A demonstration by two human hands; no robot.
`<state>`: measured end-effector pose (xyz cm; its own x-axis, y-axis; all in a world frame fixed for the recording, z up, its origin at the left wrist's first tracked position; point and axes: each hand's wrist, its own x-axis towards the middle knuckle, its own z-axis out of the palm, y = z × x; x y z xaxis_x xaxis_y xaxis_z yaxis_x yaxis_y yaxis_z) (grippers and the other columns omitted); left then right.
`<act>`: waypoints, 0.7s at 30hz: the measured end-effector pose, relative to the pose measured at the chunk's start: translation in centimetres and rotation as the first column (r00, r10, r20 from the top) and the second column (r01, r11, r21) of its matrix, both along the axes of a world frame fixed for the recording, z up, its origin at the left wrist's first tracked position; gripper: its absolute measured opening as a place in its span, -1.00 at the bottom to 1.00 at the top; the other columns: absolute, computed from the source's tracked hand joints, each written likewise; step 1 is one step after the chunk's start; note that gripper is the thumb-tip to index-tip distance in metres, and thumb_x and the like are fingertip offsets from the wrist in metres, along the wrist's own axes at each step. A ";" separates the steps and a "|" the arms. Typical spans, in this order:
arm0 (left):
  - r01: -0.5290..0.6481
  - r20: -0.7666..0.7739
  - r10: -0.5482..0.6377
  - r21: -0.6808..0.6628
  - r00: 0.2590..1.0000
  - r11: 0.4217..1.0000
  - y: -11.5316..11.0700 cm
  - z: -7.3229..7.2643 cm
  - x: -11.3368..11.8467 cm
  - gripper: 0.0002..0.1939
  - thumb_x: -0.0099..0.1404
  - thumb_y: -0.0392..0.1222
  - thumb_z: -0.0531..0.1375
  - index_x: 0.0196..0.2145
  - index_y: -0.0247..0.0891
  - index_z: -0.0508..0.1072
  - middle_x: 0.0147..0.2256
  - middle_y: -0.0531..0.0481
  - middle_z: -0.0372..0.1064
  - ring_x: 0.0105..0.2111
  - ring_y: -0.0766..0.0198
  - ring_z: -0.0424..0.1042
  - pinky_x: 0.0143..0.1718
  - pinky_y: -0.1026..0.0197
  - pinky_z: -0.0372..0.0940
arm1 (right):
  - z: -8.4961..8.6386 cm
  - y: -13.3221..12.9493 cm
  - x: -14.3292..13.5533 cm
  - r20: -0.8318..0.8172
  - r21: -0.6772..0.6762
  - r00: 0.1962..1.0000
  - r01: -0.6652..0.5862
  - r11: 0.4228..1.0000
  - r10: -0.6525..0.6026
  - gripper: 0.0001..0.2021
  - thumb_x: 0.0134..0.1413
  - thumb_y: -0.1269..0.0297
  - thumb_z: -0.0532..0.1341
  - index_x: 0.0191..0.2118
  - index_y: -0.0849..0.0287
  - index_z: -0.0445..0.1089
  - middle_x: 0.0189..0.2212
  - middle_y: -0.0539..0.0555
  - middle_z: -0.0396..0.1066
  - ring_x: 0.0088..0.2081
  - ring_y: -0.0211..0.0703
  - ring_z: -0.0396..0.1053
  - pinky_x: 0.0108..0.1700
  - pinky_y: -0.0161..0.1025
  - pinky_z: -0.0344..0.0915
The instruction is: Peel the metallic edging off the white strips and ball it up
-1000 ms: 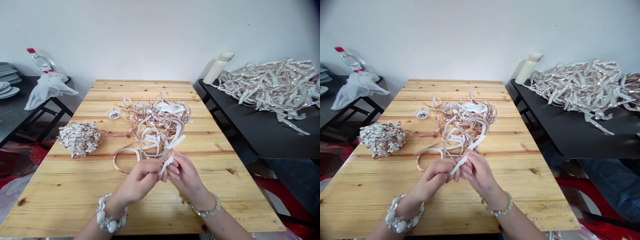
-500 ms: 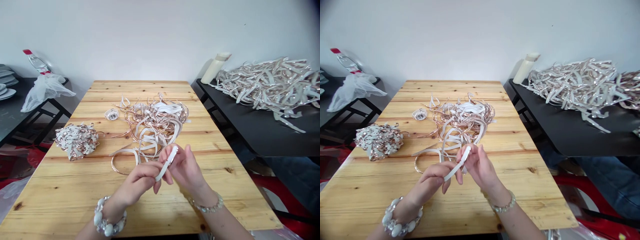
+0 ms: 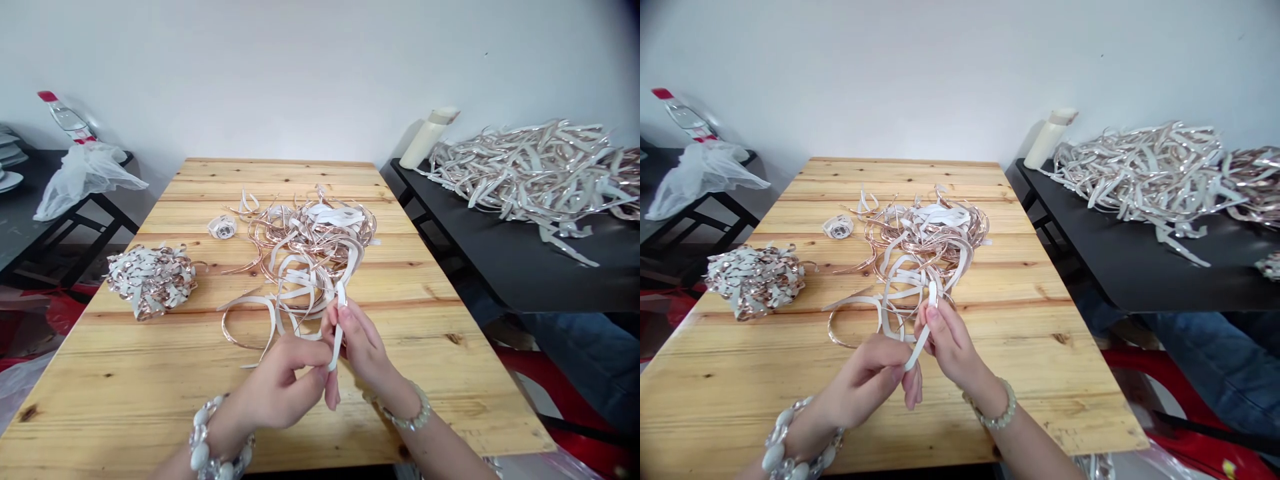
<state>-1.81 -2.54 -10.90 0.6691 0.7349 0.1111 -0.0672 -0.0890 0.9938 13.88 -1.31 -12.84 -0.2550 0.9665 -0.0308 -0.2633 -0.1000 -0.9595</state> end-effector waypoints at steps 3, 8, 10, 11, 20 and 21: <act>-0.015 0.003 0.015 0.079 1.000 0.997 -0.1 0.1 0.3 -0.56 0.39 -0.16 -0.08 -0.59 -0.32 0.33 -0.59 -0.10 0.38 -0.51 0.28 0.38 -0.39 0.28 0.25 | 0.0 0.0 -0.2 0.001 -0.031 0.999 0.040 0.999 -0.040 -0.65 0.26 -0.01 0.01 -0.42 0.15 0.15 -0.65 -0.12 0.12 -0.64 -0.40 -0.03 -0.60 -0.38 -0.09; 0.011 -0.028 -0.005 0.221 1.000 0.975 -0.1 -0.2 1.0 -0.64 0.33 -0.18 -0.07 -0.61 -0.27 0.20 -0.63 -0.01 0.30 -0.57 0.35 0.30 -0.42 0.30 0.22 | -0.2 0.1 -0.7 -0.008 -0.053 0.986 0.165 0.985 -0.166 -0.64 0.25 0.00 0.03 -0.46 0.15 0.14 -0.70 -0.12 0.13 -0.65 -0.40 -0.01 -0.60 -0.39 -0.07; 0.058 -0.059 -0.044 0.271 0.997 0.961 -0.1 -0.4 1.2 -0.69 0.30 -0.21 -0.06 -0.60 -0.25 0.14 -0.64 0.02 0.26 -0.58 0.35 0.27 -0.42 0.29 0.20 | -0.1 0.3 -0.9 -0.041 -0.087 0.980 0.190 0.978 -0.194 -0.64 0.23 0.00 0.06 -0.48 0.14 0.13 -0.73 -0.13 0.12 -0.67 -0.40 -0.01 -0.62 -0.40 -0.06; 0.086 -0.073 -0.067 0.297 0.995 0.951 -0.2 -0.5 1.3 -0.72 0.28 -0.23 -0.05 -0.60 -0.24 0.12 -0.64 0.03 0.23 -0.58 0.35 0.26 -0.42 0.29 0.19 | 0.0 0.4 -0.9 -0.065 -0.110 0.978 0.193 0.975 -0.200 -0.64 0.21 0.00 0.07 -0.48 0.14 0.13 -0.75 -0.14 0.11 -0.69 -0.41 -0.01 -0.64 -0.41 -0.06; 0.246 -0.151 -0.201 0.409 0.968 0.879 -1.4 -1.7 2.7 -0.81 0.03 -0.36 0.04 -0.57 -0.21 0.02 -0.64 0.14 0.01 -0.58 0.36 0.09 -0.50 0.27 0.05 | 0.1 1.3 -0.8 -0.172 -0.257 0.949 0.215 0.942 -0.264 -0.65 0.11 0.00 0.15 -0.50 0.13 0.13 -0.80 -0.16 0.15 -0.79 -0.44 -0.03 -0.74 -0.48 -0.06; 0.263 -0.151 -0.218 0.423 0.964 0.867 -1.6 -2.0 2.8 -0.80 0.05 -0.35 0.05 -0.58 -0.21 0.03 -0.64 0.14 0.02 -0.57 0.36 0.10 -0.50 0.27 0.05 | 0.1 1.3 -0.7 -0.169 -0.257 0.947 0.224 0.940 -0.272 -0.67 0.13 0.02 0.13 -0.49 0.13 0.13 -0.79 -0.16 0.15 -0.80 -0.44 -0.03 -0.76 -0.48 -0.08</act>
